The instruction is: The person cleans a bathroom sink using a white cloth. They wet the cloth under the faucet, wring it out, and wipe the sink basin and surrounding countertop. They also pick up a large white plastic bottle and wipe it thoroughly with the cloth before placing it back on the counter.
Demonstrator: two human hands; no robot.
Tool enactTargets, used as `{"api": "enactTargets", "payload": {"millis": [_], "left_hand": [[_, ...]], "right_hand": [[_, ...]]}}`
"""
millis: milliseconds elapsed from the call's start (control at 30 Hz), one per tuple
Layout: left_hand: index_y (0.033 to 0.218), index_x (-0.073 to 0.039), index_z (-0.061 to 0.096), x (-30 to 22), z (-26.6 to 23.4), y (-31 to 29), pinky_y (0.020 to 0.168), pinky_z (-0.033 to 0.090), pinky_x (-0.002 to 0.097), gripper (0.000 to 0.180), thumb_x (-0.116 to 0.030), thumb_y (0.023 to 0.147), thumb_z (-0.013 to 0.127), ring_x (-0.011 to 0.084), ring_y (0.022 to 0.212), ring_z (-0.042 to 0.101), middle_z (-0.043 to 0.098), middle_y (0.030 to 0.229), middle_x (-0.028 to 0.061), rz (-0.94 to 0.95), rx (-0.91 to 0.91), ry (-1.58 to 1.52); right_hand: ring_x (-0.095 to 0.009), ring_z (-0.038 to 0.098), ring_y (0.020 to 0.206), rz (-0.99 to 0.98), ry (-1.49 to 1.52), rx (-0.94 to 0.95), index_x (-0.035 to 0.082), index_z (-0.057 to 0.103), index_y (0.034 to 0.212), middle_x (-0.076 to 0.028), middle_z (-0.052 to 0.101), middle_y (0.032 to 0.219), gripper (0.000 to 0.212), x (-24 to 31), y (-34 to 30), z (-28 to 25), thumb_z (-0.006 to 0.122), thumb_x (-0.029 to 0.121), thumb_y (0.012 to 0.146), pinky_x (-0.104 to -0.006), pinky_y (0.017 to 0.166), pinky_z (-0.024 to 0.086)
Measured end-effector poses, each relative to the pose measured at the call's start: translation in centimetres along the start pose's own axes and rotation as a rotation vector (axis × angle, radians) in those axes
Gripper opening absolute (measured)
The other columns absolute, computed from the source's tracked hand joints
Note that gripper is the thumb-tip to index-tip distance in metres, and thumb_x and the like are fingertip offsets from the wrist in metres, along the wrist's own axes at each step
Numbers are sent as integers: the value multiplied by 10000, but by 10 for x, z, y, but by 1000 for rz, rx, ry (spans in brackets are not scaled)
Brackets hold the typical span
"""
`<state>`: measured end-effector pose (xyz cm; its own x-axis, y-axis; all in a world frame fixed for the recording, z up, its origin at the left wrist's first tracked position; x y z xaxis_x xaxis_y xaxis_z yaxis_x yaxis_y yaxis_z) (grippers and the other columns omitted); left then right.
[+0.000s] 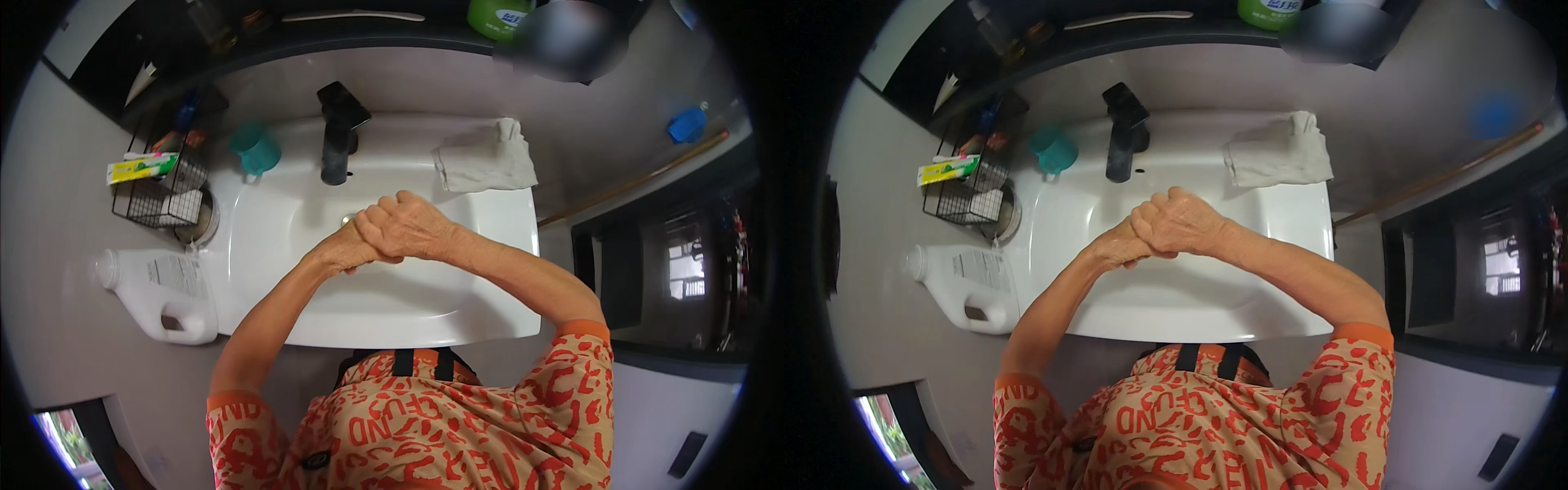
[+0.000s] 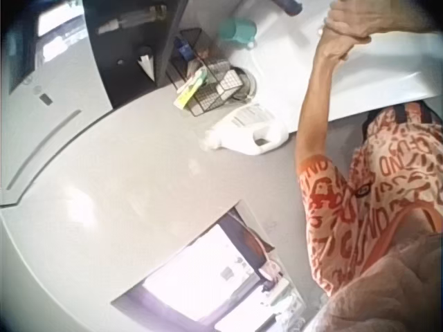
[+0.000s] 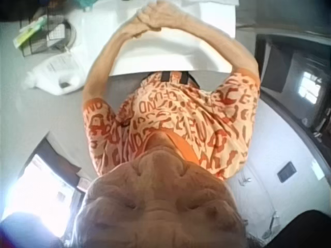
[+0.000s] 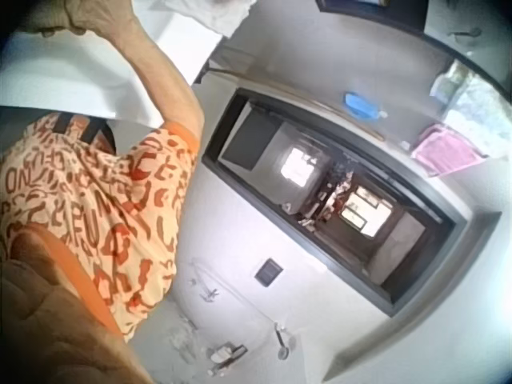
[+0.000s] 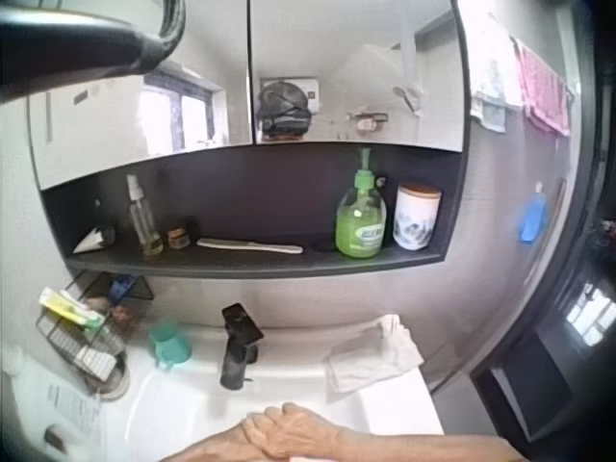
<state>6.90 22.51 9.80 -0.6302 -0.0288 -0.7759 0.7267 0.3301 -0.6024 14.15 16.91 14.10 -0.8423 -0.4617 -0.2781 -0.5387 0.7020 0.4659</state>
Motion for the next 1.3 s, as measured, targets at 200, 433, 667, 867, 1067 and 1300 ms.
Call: {"api": "enactTargets", "payload": {"millis": [200,433,667,867,1067,1300], "left_hand": [[953,-20,624,-21,-7,7,703,468,349,338,-253,716,686,278,745,604,627,698,130,55,-336,467],[836,-40,612,-24,-13,9,573,491,422,159,-178,760,628,341,649,622,646,693,138,156,-681,771],[767,-46,597,-15,-16,18,544,510,403,141,-168,727,657,305,615,641,639,658,140,194,-768,1002],[701,-68,576,5,-15,32,464,487,393,93,-149,735,607,271,519,626,625,593,107,300,-794,1127],[679,-91,583,35,-2,48,458,489,360,58,-140,706,598,231,550,643,631,598,86,403,-817,1099],[850,-18,574,66,31,52,596,523,391,218,-144,687,646,285,773,650,638,813,187,188,-604,675]], "right_hand": [[-197,567,487,79,70,246,52,503,698,-59,546,542,99,-30,2,6,585,107,706,-321,443,421],[-298,637,689,232,339,597,27,596,825,-137,652,738,97,-44,10,12,559,14,737,-390,580,493],[-359,603,690,320,566,661,-26,541,838,-183,618,711,101,-43,-1,46,506,60,796,-439,622,483],[-366,602,740,404,807,727,-15,560,767,-187,628,772,104,-34,-15,76,473,22,724,-453,653,491],[-389,593,802,564,1030,649,-46,562,754,-242,616,819,189,-18,-38,101,544,137,709,-442,735,466],[-324,598,781,354,706,672,29,497,926,-152,593,787,211,-6,-64,93,549,152,763,-431,656,449]]}}
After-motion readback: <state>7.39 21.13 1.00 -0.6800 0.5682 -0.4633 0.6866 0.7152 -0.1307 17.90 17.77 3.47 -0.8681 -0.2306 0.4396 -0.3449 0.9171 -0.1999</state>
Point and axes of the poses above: each hand's wrist, its own y-axis towards the middle knuckle, its own z-axis out of the palm, x = y × z, the point moved 5 cm from there along y, towards the middle knuckle
